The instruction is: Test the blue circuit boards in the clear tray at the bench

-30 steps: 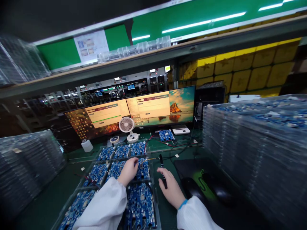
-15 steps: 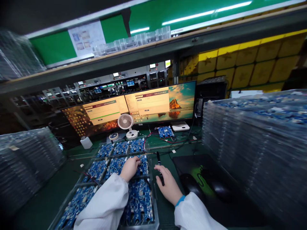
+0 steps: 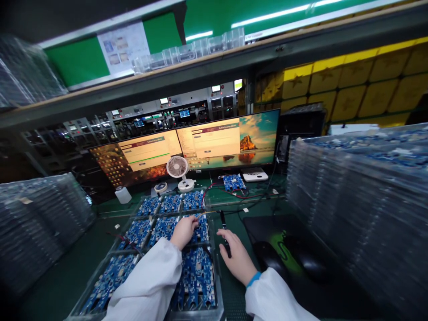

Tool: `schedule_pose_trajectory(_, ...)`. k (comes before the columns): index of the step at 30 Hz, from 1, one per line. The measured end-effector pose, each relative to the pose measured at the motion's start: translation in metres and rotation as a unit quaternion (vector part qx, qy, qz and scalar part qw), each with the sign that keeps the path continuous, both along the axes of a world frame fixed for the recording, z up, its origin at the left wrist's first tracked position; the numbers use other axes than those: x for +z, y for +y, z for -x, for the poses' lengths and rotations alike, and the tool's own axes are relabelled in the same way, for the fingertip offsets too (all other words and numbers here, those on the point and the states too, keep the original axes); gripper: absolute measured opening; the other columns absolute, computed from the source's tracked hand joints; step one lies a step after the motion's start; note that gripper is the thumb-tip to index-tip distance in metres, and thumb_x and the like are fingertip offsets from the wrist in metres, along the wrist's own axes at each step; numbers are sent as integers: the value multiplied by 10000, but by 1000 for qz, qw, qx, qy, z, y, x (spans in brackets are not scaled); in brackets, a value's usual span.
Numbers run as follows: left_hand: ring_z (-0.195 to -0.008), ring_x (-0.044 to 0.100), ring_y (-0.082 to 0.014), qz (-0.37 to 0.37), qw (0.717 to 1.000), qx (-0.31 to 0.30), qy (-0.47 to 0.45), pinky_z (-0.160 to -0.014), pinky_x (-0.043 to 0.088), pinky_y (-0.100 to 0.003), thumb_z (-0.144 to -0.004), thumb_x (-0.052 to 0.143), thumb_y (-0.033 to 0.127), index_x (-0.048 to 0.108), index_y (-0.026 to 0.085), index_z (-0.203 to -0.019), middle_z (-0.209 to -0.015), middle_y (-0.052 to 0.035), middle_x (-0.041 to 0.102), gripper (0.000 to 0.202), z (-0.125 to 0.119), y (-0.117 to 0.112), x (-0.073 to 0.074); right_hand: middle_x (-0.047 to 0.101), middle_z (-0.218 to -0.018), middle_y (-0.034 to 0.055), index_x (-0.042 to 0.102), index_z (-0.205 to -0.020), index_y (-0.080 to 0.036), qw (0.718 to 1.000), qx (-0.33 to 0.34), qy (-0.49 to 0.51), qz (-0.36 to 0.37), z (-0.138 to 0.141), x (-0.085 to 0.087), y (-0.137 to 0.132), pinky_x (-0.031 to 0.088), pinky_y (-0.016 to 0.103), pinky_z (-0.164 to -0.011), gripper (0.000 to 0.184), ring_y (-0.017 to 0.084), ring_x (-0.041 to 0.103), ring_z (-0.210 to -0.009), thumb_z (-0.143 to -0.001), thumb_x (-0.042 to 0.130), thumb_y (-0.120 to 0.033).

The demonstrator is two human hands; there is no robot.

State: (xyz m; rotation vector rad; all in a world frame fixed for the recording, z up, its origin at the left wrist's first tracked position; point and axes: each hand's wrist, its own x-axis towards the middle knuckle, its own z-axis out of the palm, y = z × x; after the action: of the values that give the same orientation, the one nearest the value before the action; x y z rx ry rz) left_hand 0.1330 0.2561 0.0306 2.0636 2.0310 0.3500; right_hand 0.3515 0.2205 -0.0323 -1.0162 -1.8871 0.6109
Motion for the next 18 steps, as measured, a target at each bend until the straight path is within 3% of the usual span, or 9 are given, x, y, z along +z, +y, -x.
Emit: schedule_pose_trajectory(18,-964,652,-201,2,999,-7,-44,-906,450,-281,-868,508,133,703,146,-890,-1011,-110,717,196,-3,0,-10,639,-1177,101,608,-1131,-212,1000,-4,-1,6,1,-5,2,529,406,-968,332,215,633,-1053,-868,443,-329)
